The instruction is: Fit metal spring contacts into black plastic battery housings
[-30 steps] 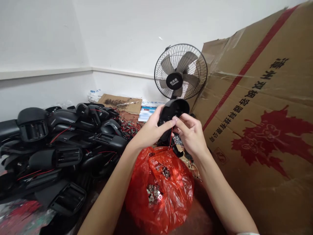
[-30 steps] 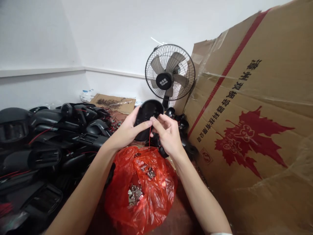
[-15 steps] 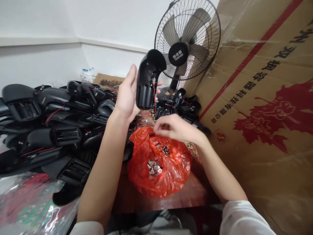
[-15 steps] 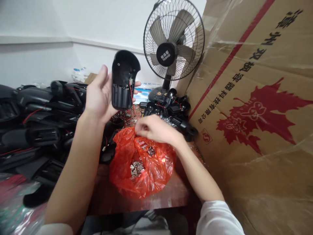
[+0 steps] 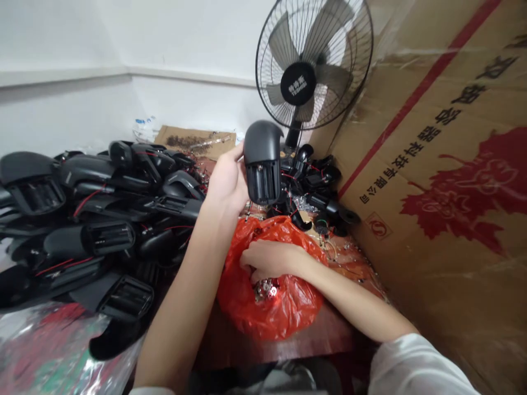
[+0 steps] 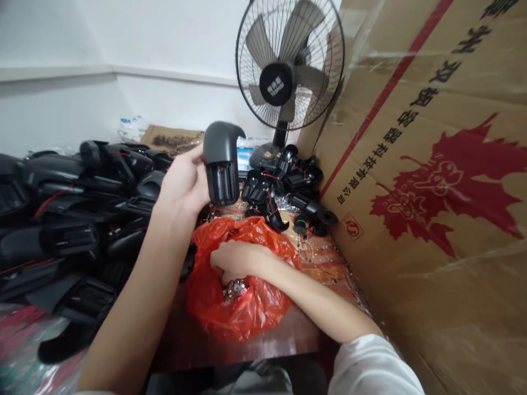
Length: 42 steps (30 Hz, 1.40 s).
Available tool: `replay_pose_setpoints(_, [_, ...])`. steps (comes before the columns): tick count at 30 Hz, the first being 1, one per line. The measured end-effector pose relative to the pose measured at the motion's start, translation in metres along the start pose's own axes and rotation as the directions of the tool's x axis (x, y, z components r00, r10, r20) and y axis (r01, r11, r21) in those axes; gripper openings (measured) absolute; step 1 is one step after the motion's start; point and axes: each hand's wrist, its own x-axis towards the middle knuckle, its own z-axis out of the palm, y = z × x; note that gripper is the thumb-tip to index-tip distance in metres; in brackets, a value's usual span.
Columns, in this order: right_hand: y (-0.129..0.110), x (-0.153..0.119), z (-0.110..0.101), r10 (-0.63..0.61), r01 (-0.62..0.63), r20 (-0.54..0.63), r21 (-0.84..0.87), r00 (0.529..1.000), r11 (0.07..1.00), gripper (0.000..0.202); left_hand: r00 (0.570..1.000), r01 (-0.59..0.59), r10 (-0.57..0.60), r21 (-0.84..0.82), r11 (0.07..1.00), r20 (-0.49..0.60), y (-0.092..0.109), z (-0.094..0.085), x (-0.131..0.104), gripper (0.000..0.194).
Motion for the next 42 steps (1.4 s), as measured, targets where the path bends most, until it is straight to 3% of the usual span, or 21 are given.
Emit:
replay_pose_setpoints(3, [0.01,-0.002,-0.003,-0.016,0.025,-0.066,0.142,0.998,0.989,0.007,0.999,0.032,-0.032,-0.01,0.999,-0.004,0.0,-0.001,-0.001,0.031])
replay_pose_setpoints(8, [0.02,-0.031,-0.026,-0.13,0.161,-0.109,0.362,0.985,0.918,0.016,0.998,-0.065,0.064,-0.031,0.997,-0.009,0.004,-0.004,-0.004,0.039])
replay_pose_setpoints(12, [0.016,-0.077,-0.049,-0.113,0.306,-0.39,0.479,0.914,0.822,0.019,0.995,-0.102,0.102,-0.073,0.992,-0.013,0.008,-0.006,-0.005,0.034])
replay_pose_setpoints(14, [0.014,-0.095,-0.058,0.011,0.355,-0.583,0.509,0.812,0.784,0.023,0.996,-0.088,0.085,-0.091,0.992,-0.043,0.009,-0.006,-0.006,0.035])
replay_pose_setpoints(16, [0.014,-0.106,-0.064,0.167,0.383,-0.723,0.529,0.67,0.758,0.024,0.993,-0.094,0.085,-0.106,0.99,-0.079,0.009,-0.004,-0.008,0.041])
replay_pose_setpoints(19, [0.022,-0.106,-0.066,0.366,0.435,-0.815,0.558,0.45,0.707,0.026,0.989,-0.117,0.106,-0.112,0.987,-0.104,0.007,0.0,-0.009,0.05])
replay_pose_setpoints(21, [0.029,-0.101,-0.066,0.429,0.492,-0.828,0.56,0.362,0.667,0.03,0.989,-0.098,0.084,-0.112,0.989,-0.123,0.006,0.002,-0.01,0.054])
replay_pose_setpoints(23, [0.034,-0.096,-0.066,0.448,0.537,-0.824,0.567,0.348,0.625,0.031,0.988,-0.067,0.049,-0.119,0.991,-0.148,0.005,0.004,-0.011,0.058])
replay_pose_setpoints(25, [0.037,-0.094,-0.066,0.444,0.557,-0.815,0.579,0.372,0.596,0.03,0.986,-0.053,0.032,-0.128,0.99,-0.165,0.005,0.005,-0.011,0.062])
replay_pose_setpoints(31, [0.039,-0.092,-0.066,0.445,0.536,-0.806,0.592,0.391,0.602,0.032,0.983,-0.037,0.014,-0.121,0.992,-0.184,0.005,0.008,-0.01,0.066])
replay_pose_setpoints(42, [0.043,-0.086,-0.065,0.419,0.525,-0.867,0.497,0.269,0.691,0.015,0.995,0.012,-0.019,-0.076,0.997,-0.1,0.0,0.013,-0.015,0.07])
